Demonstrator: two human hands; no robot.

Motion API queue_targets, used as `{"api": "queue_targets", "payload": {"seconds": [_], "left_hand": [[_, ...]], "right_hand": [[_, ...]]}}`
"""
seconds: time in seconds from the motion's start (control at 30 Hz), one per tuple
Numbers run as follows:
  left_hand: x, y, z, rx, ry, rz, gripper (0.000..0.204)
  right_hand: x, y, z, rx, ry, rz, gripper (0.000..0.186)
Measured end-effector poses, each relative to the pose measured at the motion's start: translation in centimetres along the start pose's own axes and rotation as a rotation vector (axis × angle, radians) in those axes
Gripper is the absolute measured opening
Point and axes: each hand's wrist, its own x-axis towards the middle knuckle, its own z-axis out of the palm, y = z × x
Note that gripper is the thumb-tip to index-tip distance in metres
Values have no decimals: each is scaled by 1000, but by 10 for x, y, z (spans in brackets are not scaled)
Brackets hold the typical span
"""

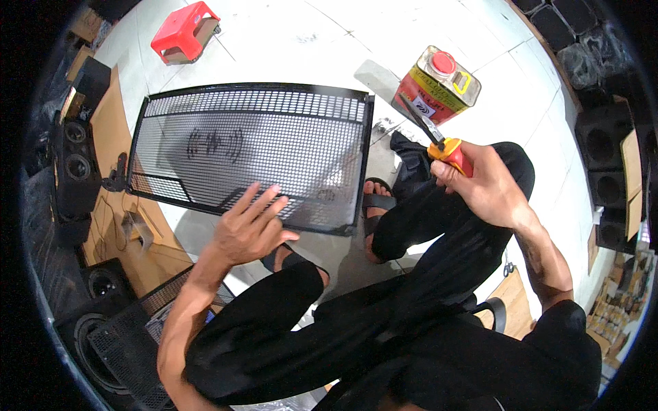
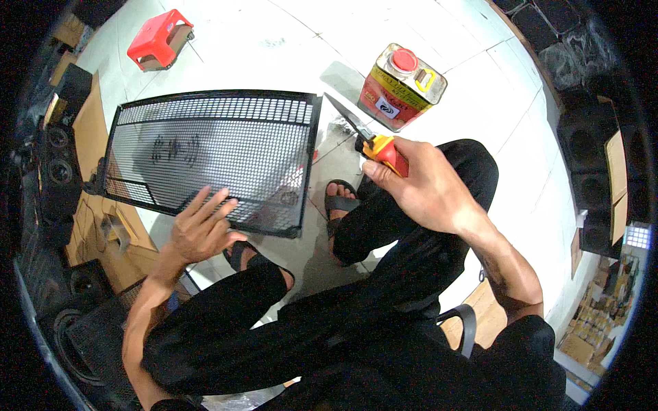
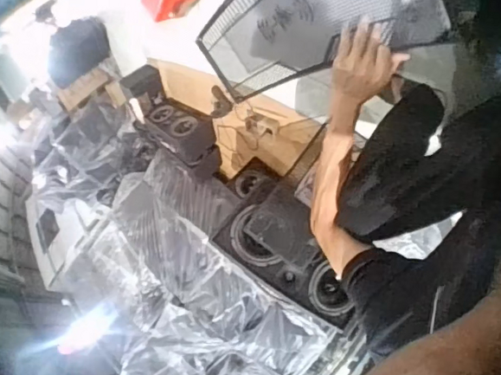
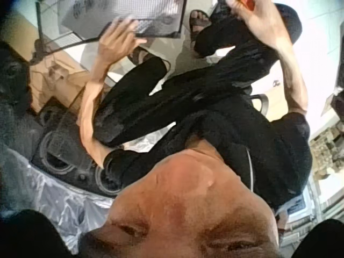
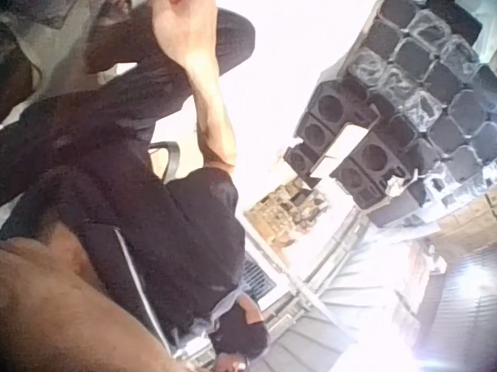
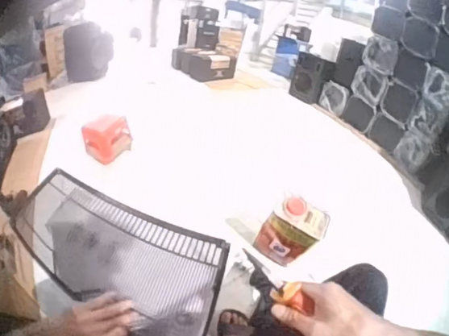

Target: The person retrieves a pair of scissors and a black speaker grille, then sits on the floor. They use the scissors to trim the edges of the grille, then place a black fabric cover over it, smoothing and tucking the fabric into the frame.

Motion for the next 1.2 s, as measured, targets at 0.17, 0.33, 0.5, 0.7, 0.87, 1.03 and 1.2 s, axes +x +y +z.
{"api": "queue_targets", "payload": {"seconds": [0.17,0.33,0.5,0.7,0.87,1.03,1.2], "left_hand": [[-21,0,-2,120,-116,74,38],[-23,2,-25,-110,-156,-59,42],[-5,-17,-29,-198,42,-385,24],[41,-71,-3,145,-6,-931,48],[64,-83,43,58,-136,-1342,96],[65,-82,70,186,-167,-1247,105],[67,-74,63,242,-229,-1176,106]], "right_hand": [[28,-17,-36,-238,53,-265,28],[81,9,-55,-491,-92,-617,23],[122,26,-74,-738,-284,-713,24],[171,1,-70,-1086,-302,-822,32],[193,-10,-67,-971,-451,-634,30],[189,-3,-67,-871,-555,-570,29],[171,7,-67,-798,-393,-437,29]]}}
